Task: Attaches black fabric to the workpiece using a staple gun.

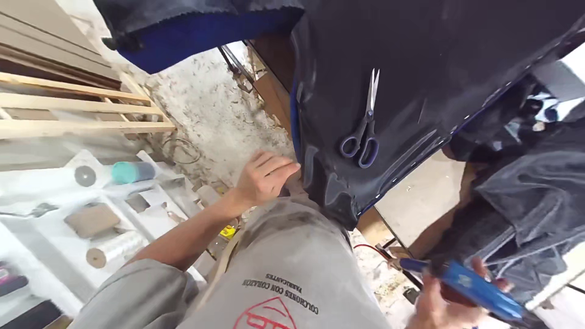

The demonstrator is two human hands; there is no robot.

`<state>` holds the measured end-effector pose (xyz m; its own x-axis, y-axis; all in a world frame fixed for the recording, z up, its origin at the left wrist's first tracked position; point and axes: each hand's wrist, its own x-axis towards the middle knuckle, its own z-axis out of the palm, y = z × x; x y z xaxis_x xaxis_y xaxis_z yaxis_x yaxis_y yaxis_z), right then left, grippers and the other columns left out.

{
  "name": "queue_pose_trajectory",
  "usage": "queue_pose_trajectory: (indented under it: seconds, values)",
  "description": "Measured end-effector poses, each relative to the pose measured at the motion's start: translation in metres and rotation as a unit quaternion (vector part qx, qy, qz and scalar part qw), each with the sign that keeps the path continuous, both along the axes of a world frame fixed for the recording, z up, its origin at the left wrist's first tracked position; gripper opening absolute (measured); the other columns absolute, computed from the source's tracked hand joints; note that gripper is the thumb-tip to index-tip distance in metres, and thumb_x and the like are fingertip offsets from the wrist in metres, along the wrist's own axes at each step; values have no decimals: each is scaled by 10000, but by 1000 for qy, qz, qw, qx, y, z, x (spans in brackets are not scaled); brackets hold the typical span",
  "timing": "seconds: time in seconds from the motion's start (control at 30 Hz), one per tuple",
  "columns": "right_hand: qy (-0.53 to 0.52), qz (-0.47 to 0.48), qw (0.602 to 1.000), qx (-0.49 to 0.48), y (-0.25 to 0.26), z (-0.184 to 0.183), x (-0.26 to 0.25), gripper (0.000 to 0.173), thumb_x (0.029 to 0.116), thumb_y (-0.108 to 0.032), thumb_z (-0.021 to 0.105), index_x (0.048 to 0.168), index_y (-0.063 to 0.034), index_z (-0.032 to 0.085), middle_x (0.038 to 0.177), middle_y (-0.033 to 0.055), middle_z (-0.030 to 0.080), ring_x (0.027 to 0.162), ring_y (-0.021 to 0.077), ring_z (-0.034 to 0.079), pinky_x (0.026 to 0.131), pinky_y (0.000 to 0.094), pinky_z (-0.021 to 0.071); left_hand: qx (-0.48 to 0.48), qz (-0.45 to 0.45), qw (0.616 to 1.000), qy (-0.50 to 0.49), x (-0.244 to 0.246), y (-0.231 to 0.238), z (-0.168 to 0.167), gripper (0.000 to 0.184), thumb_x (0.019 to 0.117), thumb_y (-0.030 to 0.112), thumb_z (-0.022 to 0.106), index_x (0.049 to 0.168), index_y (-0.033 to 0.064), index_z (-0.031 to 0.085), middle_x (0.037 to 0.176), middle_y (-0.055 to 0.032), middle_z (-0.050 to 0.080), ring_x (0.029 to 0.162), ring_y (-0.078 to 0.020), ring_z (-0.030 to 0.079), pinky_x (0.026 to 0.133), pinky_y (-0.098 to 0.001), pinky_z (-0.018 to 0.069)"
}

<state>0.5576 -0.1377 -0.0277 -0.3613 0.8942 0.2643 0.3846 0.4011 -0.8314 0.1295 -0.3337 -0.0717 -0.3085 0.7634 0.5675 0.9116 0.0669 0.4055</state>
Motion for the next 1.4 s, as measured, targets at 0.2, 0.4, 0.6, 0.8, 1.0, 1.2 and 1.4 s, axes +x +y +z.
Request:
queue_pose_trajectory:
  seconds: [0.2, 0.4, 0.6, 0.8, 1.0, 1.2, 1.4]
  values:
    - [-175, 23, 957, -229, 122, 79, -42, 553, 887, -415, 694, 1313, -87, 563, 1099, -16, 757, 675, 111, 708, 555, 326, 607, -120, -105, 980, 119, -30, 36, 20, 353, 1026, 76, 538, 1339, 172, 671, 1375, -96, 654, 1083, -294, 678, 887, -461, 544]
    - [-513, -43, 857, 18, 191, 23, -99, 775, 781, -492, 791, 1317, 38, 609, 1249, 353, 618, 1165, 543, 599, 931, 753, 442, -116, -79, 981, 135, -19, 60, 19, 297, 1023, 38, 517, 1221, 113, 726, 1243, -83, 721, 943, -274, 686, 767, -427, 525]
    - [-548, 11, 837, 1, 201, -15, -111, 794, 803, -520, 791, 1339, 34, 599, 1333, 388, 545, 1136, 594, 586, 862, 774, 454, 63, 88, 993, 47, 13, 71, -7, 157, 979, 73, 641, 1044, 99, 782, 893, -90, 764, 870, -231, 699, 818, -370, 539]
    - [-375, 197, 903, 74, 139, 50, -246, 570, 974, -497, 621, 1285, -20, 652, 1091, 222, 703, 900, 366, 697, 733, 579, 560, 98, 170, 980, -38, 34, 75, -19, 135, 945, 85, 659, 917, 94, 791, 818, -74, 744, 835, -214, 702, 829, -356, 556]
    - [-424, 225, 872, 99, 97, 19, -344, 686, 878, -417, 675, 1443, -70, 499, 1103, 192, 687, 840, 391, 695, 649, 597, 530, 23, 113, 993, 3, 14, 53, 0, 204, 993, 105, 613, 1151, 136, 739, 1038, -93, 754, 962, -225, 704, 852, -375, 551]
    - [-393, 129, 908, 65, 159, 58, -286, 534, 799, -356, 765, 1222, -42, 677, 1061, 206, 718, 948, 396, 695, 792, 648, 527, 6, 245, 938, -247, 18, 44, 25, 214, 975, 222, 654, 1074, 51, 738, 1039, -109, 708, 924, -158, 678, 772, -319, 582]
    - [-487, -61, 864, 115, 293, 70, -169, 635, 842, -384, 690, 1333, 13, 617, 1356, 362, 544, 1272, 543, 520, 1016, 709, 405, -113, 273, 850, -435, 60, 62, 47, 521, 956, 569, 570, 931, 71, 722, 1325, -166, 610, 1063, -207, 668, 828, -389, 578]
